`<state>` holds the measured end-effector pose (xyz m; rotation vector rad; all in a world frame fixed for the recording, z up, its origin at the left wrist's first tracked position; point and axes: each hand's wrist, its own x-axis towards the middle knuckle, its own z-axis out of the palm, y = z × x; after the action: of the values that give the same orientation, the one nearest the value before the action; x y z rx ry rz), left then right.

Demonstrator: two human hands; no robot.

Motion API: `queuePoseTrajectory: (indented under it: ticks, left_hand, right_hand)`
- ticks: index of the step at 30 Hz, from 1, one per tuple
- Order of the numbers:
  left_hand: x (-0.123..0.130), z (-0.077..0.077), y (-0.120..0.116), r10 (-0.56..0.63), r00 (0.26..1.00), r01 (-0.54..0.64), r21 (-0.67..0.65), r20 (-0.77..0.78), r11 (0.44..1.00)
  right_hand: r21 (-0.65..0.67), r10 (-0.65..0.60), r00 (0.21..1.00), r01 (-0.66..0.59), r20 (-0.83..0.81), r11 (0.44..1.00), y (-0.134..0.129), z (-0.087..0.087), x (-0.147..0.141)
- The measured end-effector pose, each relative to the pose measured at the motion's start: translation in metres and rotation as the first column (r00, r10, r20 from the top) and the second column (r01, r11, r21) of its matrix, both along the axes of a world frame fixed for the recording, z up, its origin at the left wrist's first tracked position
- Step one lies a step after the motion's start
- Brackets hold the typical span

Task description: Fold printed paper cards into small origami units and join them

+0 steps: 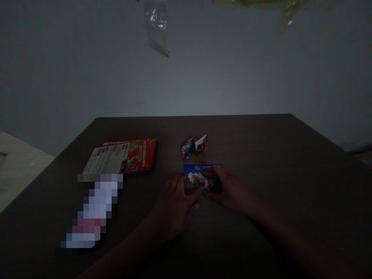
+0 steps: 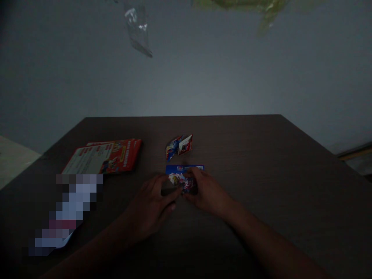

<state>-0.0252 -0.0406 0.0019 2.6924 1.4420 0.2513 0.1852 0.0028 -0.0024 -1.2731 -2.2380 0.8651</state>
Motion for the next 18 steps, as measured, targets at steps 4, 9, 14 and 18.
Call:
queuePoseTrajectory:
  ticks: [4,9,14,18]
  left_hand:
    - [-0.0009,0.0007,-0.0014,-0.032,0.999,0.032,-0.018,0.009,0.999]
    - [-0.002,0.0011,-0.003,-0.047,0.999,0.048,-0.025,0.012,0.999]
    - [-0.0045,-0.002,-0.0057,-0.057,0.998,0.057,-0.045,0.009,0.997]
    - [-0.0064,-0.001,-0.0056,-0.076,0.997,0.077,-0.045,0.019,0.996]
  right_hand:
    - [0.006,0.018,1.0,-0.018,-0.011,1.0,-0.0006,0.0012,0.0011]
    - [0.031,0.046,0.999,-0.046,-0.024,0.998,-0.0006,0.0018,0.002]
    - [0.019,0.06,0.998,-0.06,-0.003,0.998,-0.0009,0.0046,0.002]
    - [0.019,0.067,0.997,-0.067,-0.023,0.998,-0.0007,0.003,0.0032]
